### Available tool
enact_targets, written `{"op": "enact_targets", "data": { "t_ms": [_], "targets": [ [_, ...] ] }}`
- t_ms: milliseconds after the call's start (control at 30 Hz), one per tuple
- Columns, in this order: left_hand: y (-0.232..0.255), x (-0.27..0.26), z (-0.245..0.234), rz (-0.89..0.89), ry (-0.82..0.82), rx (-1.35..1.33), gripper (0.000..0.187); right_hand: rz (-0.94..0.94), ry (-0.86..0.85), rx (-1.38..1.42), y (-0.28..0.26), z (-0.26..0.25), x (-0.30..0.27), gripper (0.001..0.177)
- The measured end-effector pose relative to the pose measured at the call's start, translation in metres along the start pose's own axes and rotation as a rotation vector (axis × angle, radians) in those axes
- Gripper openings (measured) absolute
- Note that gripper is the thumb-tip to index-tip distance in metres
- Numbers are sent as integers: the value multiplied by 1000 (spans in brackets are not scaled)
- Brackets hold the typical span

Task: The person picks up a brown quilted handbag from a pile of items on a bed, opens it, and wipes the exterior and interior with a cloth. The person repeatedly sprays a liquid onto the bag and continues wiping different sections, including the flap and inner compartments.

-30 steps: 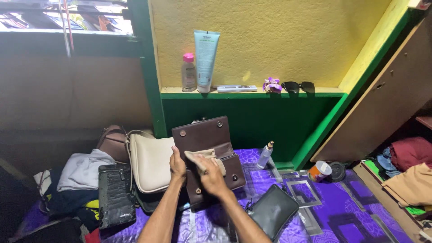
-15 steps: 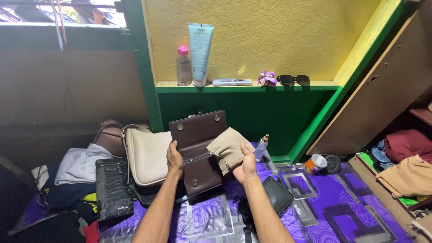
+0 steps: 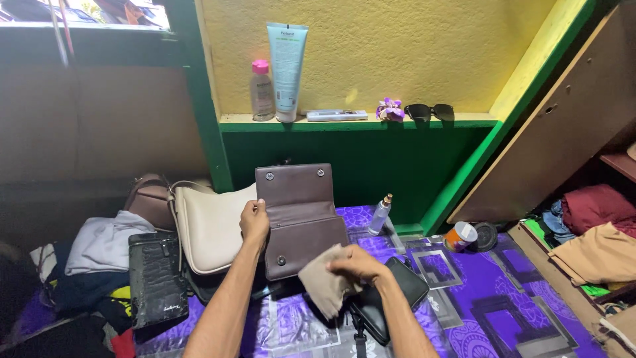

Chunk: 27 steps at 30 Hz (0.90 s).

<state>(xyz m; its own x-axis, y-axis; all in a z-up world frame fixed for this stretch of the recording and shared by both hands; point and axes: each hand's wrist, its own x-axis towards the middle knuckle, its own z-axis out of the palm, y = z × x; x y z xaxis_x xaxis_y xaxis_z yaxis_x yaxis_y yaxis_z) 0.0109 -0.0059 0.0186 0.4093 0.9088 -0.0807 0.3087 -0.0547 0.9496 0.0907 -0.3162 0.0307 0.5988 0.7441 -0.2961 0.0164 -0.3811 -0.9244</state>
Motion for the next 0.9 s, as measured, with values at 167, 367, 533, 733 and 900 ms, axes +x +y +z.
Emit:
{"op": "enact_targets", "data": {
  "t_ms": [167,367,533,733,900],
  "targets": [
    [-5,17,10,-5,19,40,27,-75,159,-109,-31,3,-7,30],
    [10,-5,-5,2,-5,28,27,73,572,-337,-16,-3,7,65],
    [25,-17,-10,38,-17,-53,26,71,370,-209,-40,24,-10,56],
    [29,-2,-4,260,-47,-339,18,-94,464,35,-11,10,22,47],
    [69,-4,-13,347,-82,-544,25,-170,547,105,-36,1,28,43]
  ]
}}
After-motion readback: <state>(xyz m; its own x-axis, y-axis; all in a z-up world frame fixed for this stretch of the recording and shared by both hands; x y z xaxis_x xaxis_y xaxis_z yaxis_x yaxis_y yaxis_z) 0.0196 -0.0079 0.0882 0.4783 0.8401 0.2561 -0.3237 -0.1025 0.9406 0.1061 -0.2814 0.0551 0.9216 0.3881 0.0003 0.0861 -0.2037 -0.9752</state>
